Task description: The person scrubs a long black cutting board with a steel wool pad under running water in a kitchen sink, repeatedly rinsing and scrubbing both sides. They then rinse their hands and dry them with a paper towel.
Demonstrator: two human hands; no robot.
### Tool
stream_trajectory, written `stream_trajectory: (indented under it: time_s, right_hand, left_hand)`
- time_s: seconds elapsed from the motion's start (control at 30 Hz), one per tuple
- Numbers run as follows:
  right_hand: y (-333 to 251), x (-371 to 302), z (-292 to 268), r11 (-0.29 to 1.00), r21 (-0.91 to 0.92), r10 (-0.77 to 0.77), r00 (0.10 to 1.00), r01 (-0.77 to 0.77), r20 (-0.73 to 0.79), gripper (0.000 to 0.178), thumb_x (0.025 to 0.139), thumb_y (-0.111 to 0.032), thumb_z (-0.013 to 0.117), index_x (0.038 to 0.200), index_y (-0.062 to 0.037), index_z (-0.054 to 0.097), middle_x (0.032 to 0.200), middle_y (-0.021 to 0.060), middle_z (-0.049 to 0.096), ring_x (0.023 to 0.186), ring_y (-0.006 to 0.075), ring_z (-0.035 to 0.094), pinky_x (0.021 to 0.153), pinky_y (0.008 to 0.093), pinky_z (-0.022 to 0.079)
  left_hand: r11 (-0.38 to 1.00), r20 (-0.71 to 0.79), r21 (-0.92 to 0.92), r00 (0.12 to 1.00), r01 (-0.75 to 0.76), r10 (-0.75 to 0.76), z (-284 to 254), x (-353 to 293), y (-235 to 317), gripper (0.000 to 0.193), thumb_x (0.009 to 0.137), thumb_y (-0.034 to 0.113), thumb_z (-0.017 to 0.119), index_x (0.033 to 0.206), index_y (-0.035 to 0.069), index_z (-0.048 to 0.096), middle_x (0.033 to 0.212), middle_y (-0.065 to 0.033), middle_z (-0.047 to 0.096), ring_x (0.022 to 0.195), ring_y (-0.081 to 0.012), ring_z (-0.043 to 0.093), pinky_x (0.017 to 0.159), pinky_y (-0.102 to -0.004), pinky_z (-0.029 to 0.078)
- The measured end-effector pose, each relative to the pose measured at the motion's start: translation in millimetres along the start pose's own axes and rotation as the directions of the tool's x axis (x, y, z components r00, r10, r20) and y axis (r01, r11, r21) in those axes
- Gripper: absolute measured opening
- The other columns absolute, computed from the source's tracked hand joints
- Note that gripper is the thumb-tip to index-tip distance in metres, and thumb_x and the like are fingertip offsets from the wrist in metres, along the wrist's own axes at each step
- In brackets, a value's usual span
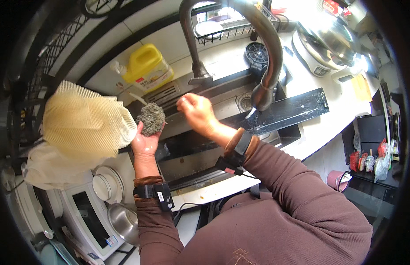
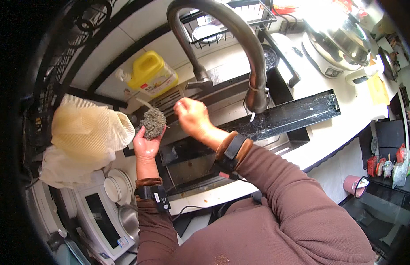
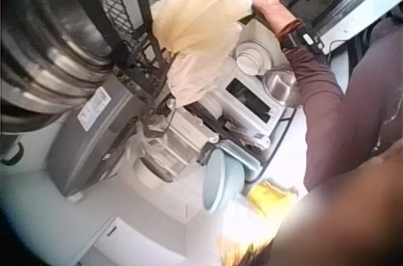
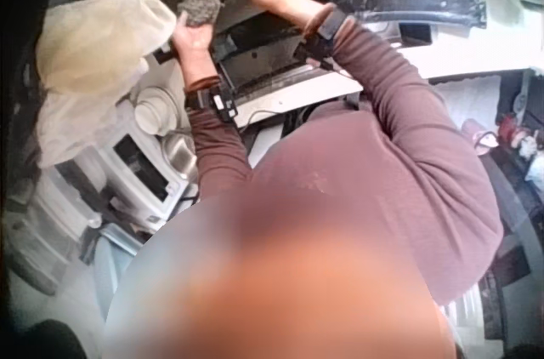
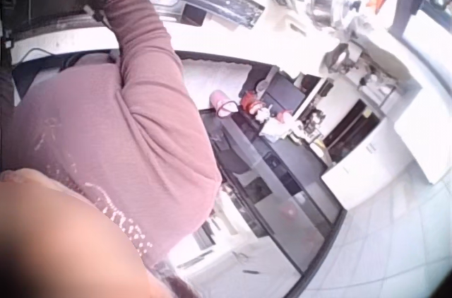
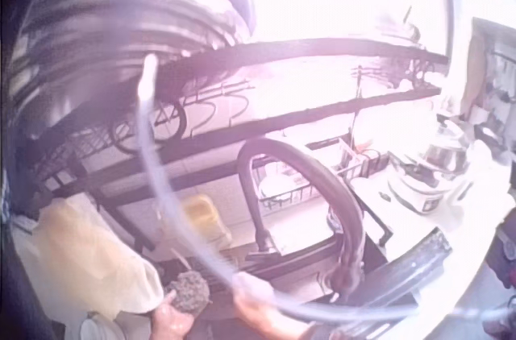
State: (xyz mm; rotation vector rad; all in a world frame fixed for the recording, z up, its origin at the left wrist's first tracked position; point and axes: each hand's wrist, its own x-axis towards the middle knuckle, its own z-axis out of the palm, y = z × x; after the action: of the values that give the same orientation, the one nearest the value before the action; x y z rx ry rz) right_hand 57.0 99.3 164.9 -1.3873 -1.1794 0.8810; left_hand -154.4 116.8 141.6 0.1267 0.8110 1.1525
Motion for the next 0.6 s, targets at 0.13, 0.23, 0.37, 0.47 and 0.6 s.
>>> stream_trajectory:
  time_s: [0.13, 0.23, 0.37, 0.47, 0.6]
  right_hand:
    - [40, 47, -11, 0.979, 0.111, 0.169, 0.985, -0.172, 0.041, 0.027, 0.097, -0.021, 0.052, 0.098, 0.0015, 0.067, 0.081, 0.0063, 0.068, 0.075, 0.0139, 0.063, 0.069, 0.0282, 0.051]
    - [55, 66, -6, 0.964, 0.201, 0.177, 0.984, -0.175, 0.007, 0.034, 0.098, -0.025, 0.051, 0.119, 0.0001, 0.061, 0.100, 0.0065, 0.068, 0.085, 0.0141, 0.062, 0.074, 0.0274, 0.050]
    - [66, 11, -33, 0.856, 0.430, 0.115, 0.916, -0.288, 0.384, 0.046, 0.099, -0.034, 0.053, 0.133, -0.0029, 0.052, 0.118, 0.0074, 0.063, 0.098, 0.0145, 0.060, 0.082, 0.0287, 0.049]
    - [66, -52, -73, 0.706, 0.383, 0.386, 0.777, -0.595, 0.497, 0.046, 0.098, -0.040, 0.054, 0.130, -0.0075, 0.056, 0.116, 0.0058, 0.063, 0.101, 0.0147, 0.059, 0.083, 0.0306, 0.049]
    - [56, -110, -126, 0.407, 0.418, 0.438, 0.575, -0.812, 0.691, 0.054, 0.098, -0.052, 0.044, 0.141, -0.0187, 0.042, 0.128, 0.0005, 0.055, 0.116, 0.0173, 0.052, 0.092, 0.0421, 0.047]
  left_hand:
    - [0.997, 0.052, 0.000, 0.996, 0.077, -0.077, -1, -28, -28, 0.048, 0.096, 0.018, 0.042, 0.139, -0.002, 0.038, 0.143, -0.0208, 0.043, 0.131, -0.0408, 0.042, 0.108, -0.0607, 0.033]
    - [0.997, 0.078, 0.039, 0.994, 0.072, -0.075, 9, -45, -42, 0.047, 0.096, 0.017, 0.043, 0.139, -0.003, 0.039, 0.141, -0.0209, 0.045, 0.130, -0.0404, 0.043, 0.108, -0.0605, 0.033]
    - [0.995, 0.081, 0.056, 0.993, 0.077, -0.081, 18, -66, -61, 0.046, 0.097, 0.017, 0.043, 0.138, -0.003, 0.040, 0.140, -0.0212, 0.046, 0.130, -0.0397, 0.044, 0.108, -0.0593, 0.034]
    - [0.991, 0.069, 0.034, 0.989, 0.128, -0.130, 24, -79, -93, 0.046, 0.098, 0.019, 0.043, 0.138, -0.003, 0.039, 0.140, -0.0213, 0.046, 0.128, -0.0395, 0.046, 0.108, -0.0577, 0.036]
    - [0.956, -0.006, 0.054, 0.958, 0.287, -0.287, 47, -93, -170, 0.038, 0.100, 0.020, 0.044, 0.132, 0.000, 0.047, 0.131, -0.0166, 0.055, 0.116, -0.0308, 0.056, 0.099, -0.0481, 0.047]
